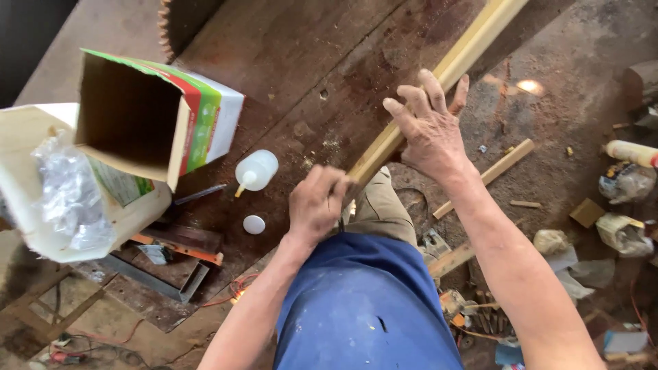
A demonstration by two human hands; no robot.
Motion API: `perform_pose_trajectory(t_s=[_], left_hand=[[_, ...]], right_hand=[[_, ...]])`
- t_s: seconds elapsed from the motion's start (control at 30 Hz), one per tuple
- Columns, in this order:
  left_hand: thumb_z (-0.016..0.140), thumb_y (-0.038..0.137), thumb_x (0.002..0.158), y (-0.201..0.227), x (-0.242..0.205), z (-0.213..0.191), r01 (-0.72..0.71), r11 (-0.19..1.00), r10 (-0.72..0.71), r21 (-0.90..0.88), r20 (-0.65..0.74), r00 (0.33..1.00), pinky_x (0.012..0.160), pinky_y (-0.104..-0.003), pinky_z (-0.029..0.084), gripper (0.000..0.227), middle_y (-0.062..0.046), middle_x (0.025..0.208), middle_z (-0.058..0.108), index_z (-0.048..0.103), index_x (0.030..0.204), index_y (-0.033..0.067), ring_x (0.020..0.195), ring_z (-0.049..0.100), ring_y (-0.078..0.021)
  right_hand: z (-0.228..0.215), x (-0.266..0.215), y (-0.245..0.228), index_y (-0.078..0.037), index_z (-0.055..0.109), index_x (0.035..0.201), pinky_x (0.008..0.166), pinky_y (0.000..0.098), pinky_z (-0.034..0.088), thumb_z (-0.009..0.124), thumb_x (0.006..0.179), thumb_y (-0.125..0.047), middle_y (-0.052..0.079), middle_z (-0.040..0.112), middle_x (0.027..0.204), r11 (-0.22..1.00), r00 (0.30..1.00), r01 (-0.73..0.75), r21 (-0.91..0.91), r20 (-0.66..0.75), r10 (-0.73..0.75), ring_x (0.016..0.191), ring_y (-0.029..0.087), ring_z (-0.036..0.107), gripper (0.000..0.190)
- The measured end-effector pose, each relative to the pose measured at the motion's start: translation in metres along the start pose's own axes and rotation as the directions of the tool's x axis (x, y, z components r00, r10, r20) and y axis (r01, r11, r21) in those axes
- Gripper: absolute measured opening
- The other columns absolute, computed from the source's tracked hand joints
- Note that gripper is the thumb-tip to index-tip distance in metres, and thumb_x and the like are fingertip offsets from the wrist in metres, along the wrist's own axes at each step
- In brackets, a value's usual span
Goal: Using an angle grinder to sand and smooth a long wooden strip on a workbench.
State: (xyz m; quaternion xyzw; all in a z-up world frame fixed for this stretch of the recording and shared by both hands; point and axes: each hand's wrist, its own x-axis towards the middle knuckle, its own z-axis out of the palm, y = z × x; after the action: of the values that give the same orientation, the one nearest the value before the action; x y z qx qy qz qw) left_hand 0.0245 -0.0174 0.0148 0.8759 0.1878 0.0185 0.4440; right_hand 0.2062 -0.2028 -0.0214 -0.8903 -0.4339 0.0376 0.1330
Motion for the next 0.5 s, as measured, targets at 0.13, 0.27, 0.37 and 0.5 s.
perform_pose_trajectory(t_s=[0.13, 0.27, 0.37, 0.5], left_hand=[[0.066, 0.04, 0.099, -0.009, -0.009, -0.006, 0.007, 0.999, -0.008, 0.041, 0.015, 1.0, 0.063, -0.041, 0.057, 0.016, 0.0, 0.074, 0.056, 0.068, 0.091, 0.0268, 0.071, 0.07, -0.029], [0.063, 0.035, 0.102, -0.011, 0.007, 0.01, -0.149, 0.977, 0.159, 0.151, -0.055, 0.986, 0.065, -0.034, 0.057, 0.014, 0.002, 0.073, 0.05, 0.064, 0.09, 0.0265, 0.069, 0.067, -0.0238], [0.065, 0.035, 0.101, -0.005, -0.007, -0.008, -0.124, 0.976, 0.135, 0.177, -0.051, 0.99, 0.064, -0.032, 0.056, 0.017, 0.002, 0.071, 0.049, 0.062, 0.087, 0.0261, 0.068, 0.066, -0.0227], [0.064, 0.032, 0.102, -0.009, -0.003, -0.004, -0.109, 0.981, 0.116, 0.158, -0.038, 0.992, 0.064, -0.035, 0.056, 0.014, -0.001, 0.073, 0.051, 0.064, 0.09, 0.0244, 0.07, 0.065, -0.0262]], right_hand=[[-0.001, -0.002, -0.002, -0.017, 0.068, 0.13, 0.112, 0.084, 0.008, 0.073, 0.046, 0.009, 0.01, 0.054, 0.136, 0.998, 0.998, -0.064, 0.007, -0.006, 0.064, 0.146, 0.04, 0.033, 0.088], [-0.001, 0.0, -0.007, -0.016, 0.068, 0.129, 0.113, 0.0805, 0.006, 0.072, 0.042, 0.011, 0.011, 0.056, 0.133, 0.998, 0.998, -0.056, -0.002, -0.007, 0.056, 0.144, 0.039, 0.035, 0.091], [-0.003, 0.002, -0.006, -0.018, 0.066, 0.13, 0.114, 0.0791, 0.008, 0.073, 0.04, 0.01, 0.01, 0.055, 0.131, 0.997, 0.997, -0.072, -0.012, -0.017, 0.072, 0.143, 0.038, 0.036, 0.095], [0.003, 0.0, -0.004, -0.019, 0.063, 0.13, 0.113, 0.0777, 0.014, 0.075, 0.041, 0.009, 0.01, 0.053, 0.131, 0.995, 0.995, -0.102, 0.004, 0.013, 0.102, 0.144, 0.036, 0.034, 0.094]])
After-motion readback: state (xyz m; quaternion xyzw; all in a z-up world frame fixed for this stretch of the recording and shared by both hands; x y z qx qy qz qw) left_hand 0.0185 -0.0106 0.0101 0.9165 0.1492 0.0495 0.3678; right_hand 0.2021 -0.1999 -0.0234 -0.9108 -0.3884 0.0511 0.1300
